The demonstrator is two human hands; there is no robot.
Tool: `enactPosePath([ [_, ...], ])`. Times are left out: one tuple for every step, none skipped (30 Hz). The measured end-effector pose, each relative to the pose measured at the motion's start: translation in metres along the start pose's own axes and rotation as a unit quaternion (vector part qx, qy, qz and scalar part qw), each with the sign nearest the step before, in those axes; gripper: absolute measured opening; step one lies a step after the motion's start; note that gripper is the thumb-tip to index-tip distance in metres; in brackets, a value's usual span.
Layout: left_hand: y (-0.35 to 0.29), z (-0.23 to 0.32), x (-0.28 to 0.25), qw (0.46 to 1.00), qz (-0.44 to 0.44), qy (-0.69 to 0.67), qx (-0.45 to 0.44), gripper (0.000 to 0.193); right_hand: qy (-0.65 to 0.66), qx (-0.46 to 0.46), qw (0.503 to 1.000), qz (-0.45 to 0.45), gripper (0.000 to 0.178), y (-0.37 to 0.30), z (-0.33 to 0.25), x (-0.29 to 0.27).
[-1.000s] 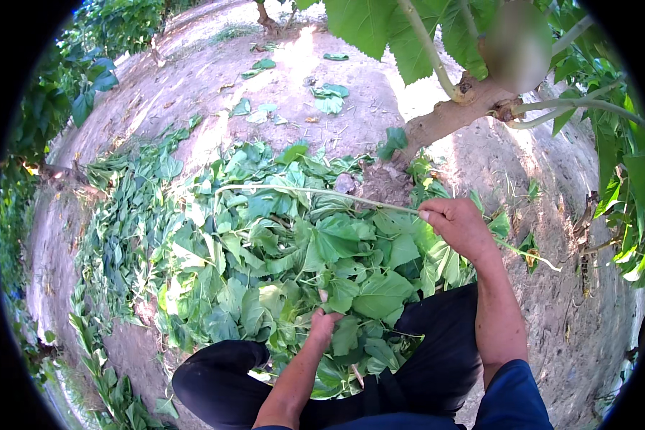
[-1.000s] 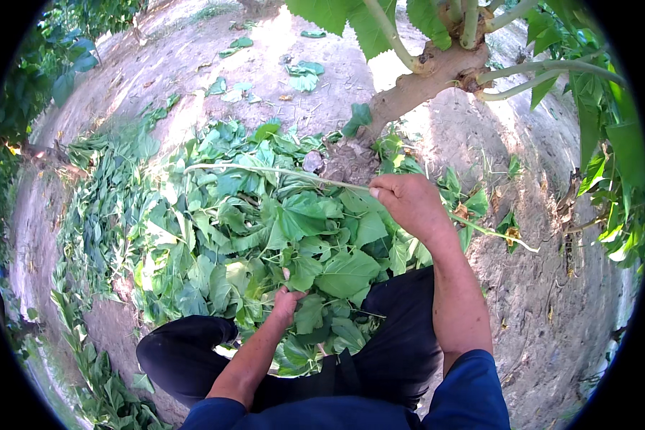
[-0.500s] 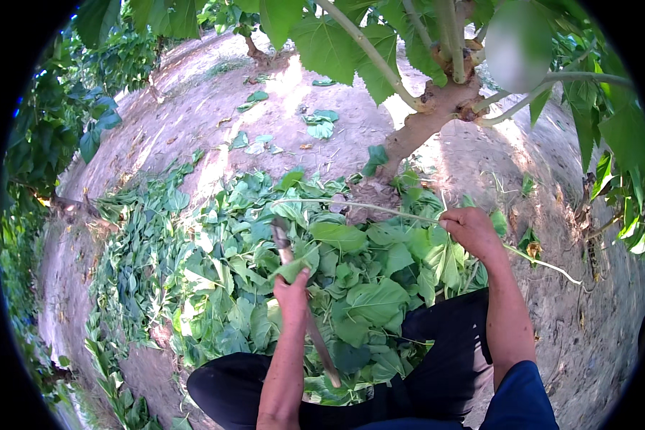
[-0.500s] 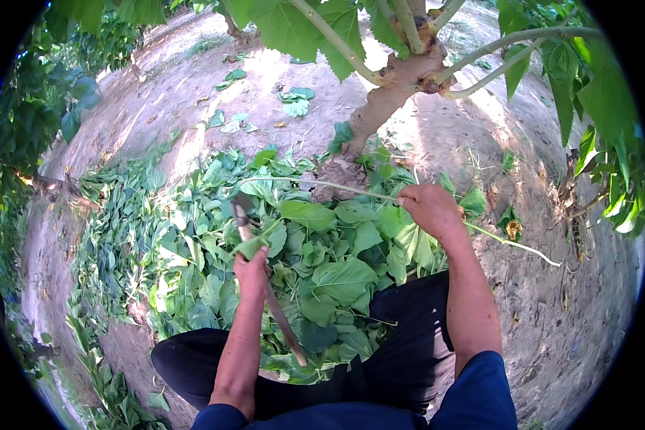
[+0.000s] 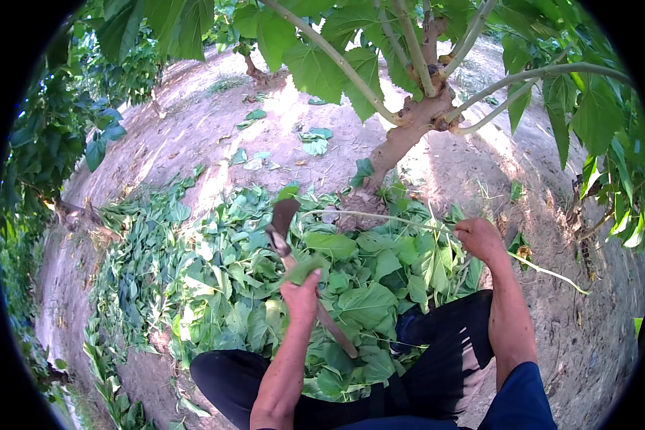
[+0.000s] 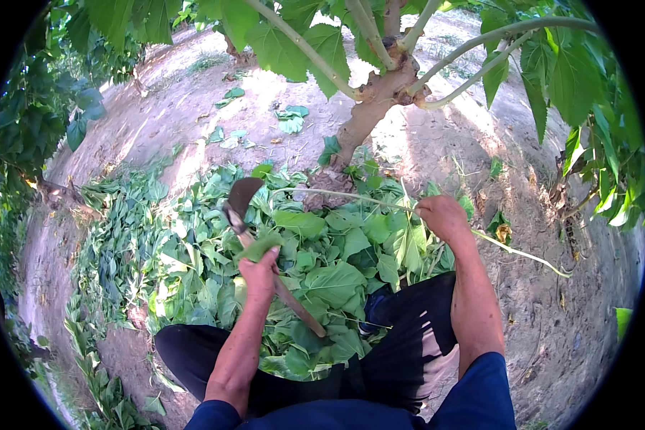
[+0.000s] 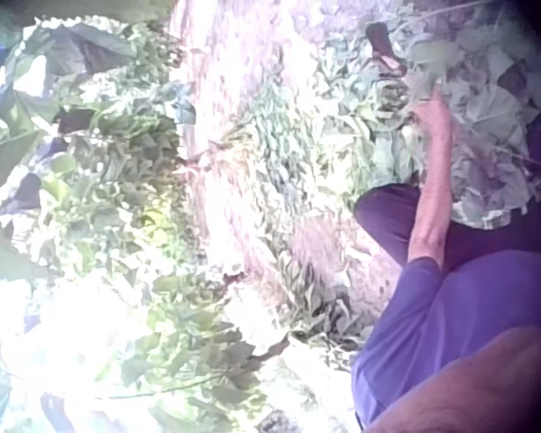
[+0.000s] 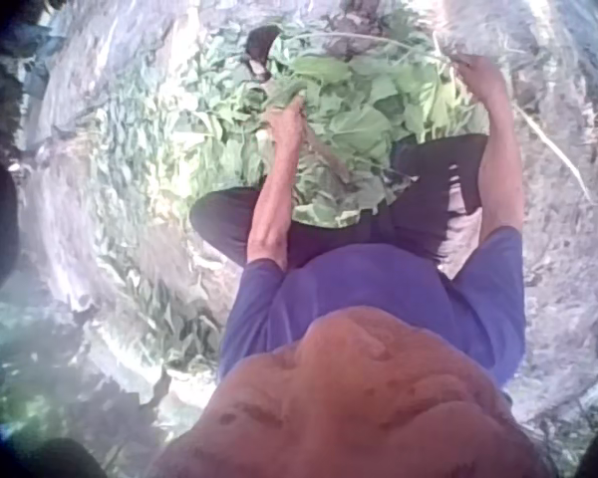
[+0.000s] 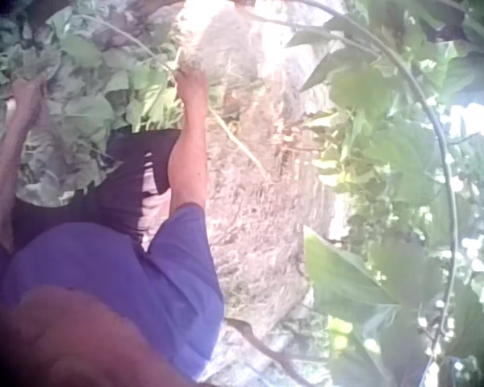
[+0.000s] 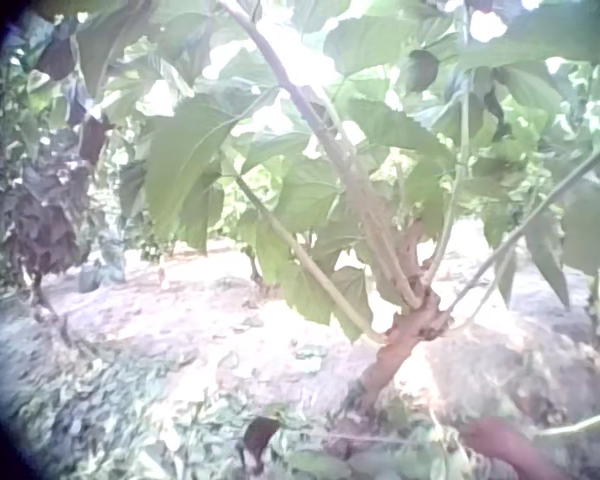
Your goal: The person sits on the ground beneath a tree and uses a machete to cut a branch. They then strip the leaves from the branch by hand, adding them to a growing pile on the ground.
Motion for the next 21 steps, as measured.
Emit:
enactPosePath([
  [-0.007,-0.016,-0.001,1.000,-0.012,0.013,-0.015,0.018,0.009,-0.011,1.000,0.014,0.023,-0.003,0.004,-0.001],
  [-0.013,-0.033,-0.004,0.999,-0.012,0.015,-0.032,0.016,0.010,0.013,1.000,0.003,0.022,-0.007,0.005,-0.004],
  [-0.020,-0.045,-0.004,0.998,-0.013,0.016,-0.051,0.015,-0.009,0.013,1.000,0.007,0.021,-0.010,0.009,-0.003],
  [-0.025,-0.057,-0.004,0.997,-0.014,0.017,-0.069,0.014,-0.029,0.012,0.999,0.012,0.021,-0.012,0.013,-0.001],
  [-0.027,-0.058,-0.002,0.997,-0.015,0.012,-0.074,0.014,-0.046,0.011,0.999,0.016,0.020,-0.015,0.013,0.000],
  [-0.028,-0.060,-0.001,0.997,-0.015,0.006,-0.079,0.014,-0.044,0.011,0.999,0.018,0.020,-0.017,0.013,0.000],
  [-0.030,-0.061,0.000,0.996,-0.015,0.000,-0.084,0.014,-0.042,0.010,0.999,0.020,0.020,-0.018,0.012,0.001],
  [-0.031,-0.062,0.000,0.996,-0.030,0.003,-0.087,0.014,-0.038,0.009,0.999,0.022,0.020,-0.020,0.011,0.001],
  [-0.033,-0.063,0.000,0.995,-0.045,0.006,-0.090,0.015,-0.035,0.006,0.999,0.023,0.020,-0.021,0.012,0.001],
  [-0.035,-0.065,-0.003,0.994,-0.060,0.009,-0.092,0.016,-0.032,0.004,0.999,0.025,0.020,-0.021,0.013,0.002],
  [-0.038,-0.075,-0.009,0.992,-0.063,0.017,-0.105,0.016,-0.029,0.001,0.999,0.025,0.019,-0.020,0.013,0.003],
  [-0.043,-0.088,-0.016,0.991,-0.067,0.023,-0.118,0.017,-0.032,0.000,0.999,0.027,0.019,-0.020,0.012,0.002],
  [-0.046,-0.101,-0.022,0.989,-0.070,0.028,-0.130,0.018,-0.035,-0.001,0.999,0.029,0.019,-0.020,0.010,0.002],
  [-0.051,-0.097,-0.020,0.990,-0.048,0.007,-0.131,0.020,-0.040,0.002,0.999,0.030,0.019,-0.021,0.011,0.001],
  [-0.051,-0.093,-0.018,0.990,-0.040,-0.003,-0.132,0.020,-0.050,0.006,0.998,0.034,0.020,-0.023,0.013,0.000],
  [-0.048,-0.089,-0.015,0.991,-0.032,-0.013,-0.133,0.019,-0.060,0.010,0.997,0.037,0.020,-0.025,0.015,0.000],
  [-0.047,-0.083,-0.014,0.990,-0.019,-0.023,-0.134,0.019,-0.069,0.012,0.997,0.038,0.021,-0.027,0.015,0.001],
  [-0.045,-0.078,-0.011,0.990,-0.021,-0.025,-0.137,0.020,-0.064,0.010,0.997,0.041,0.021,-0.028,0.017,0.001],
  [-0.043,-0.073,-0.007,0.989,-0.023,-0.028,-0.140,0.021,-0.060,0.009,0.997,0.044,0.021,-0.030,0.021,-0.001],
  [-0.041,-0.071,-0.005,0.989,-0.025,-0.031,-0.143,0.021,-0.055,0.008,0.997,0.047,0.021,-0.033,0.022,-0.002],
  [-0.038,-0.069,-0.003,0.988,-0.032,-0.019,-0.149,0.021,-0.057,0.013,0.997,0.043,0.019,-0.035,0.023,-0.002],
])
Point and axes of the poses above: each hand's wrist, its own y-axis towards the middle knuckle, its own x-axis out of the palm, z = x × y, the point moved 2 cm from there along y, towards the middle knuckle, and after that the axes turned 6 degrees about x, right-handed, at the moved point
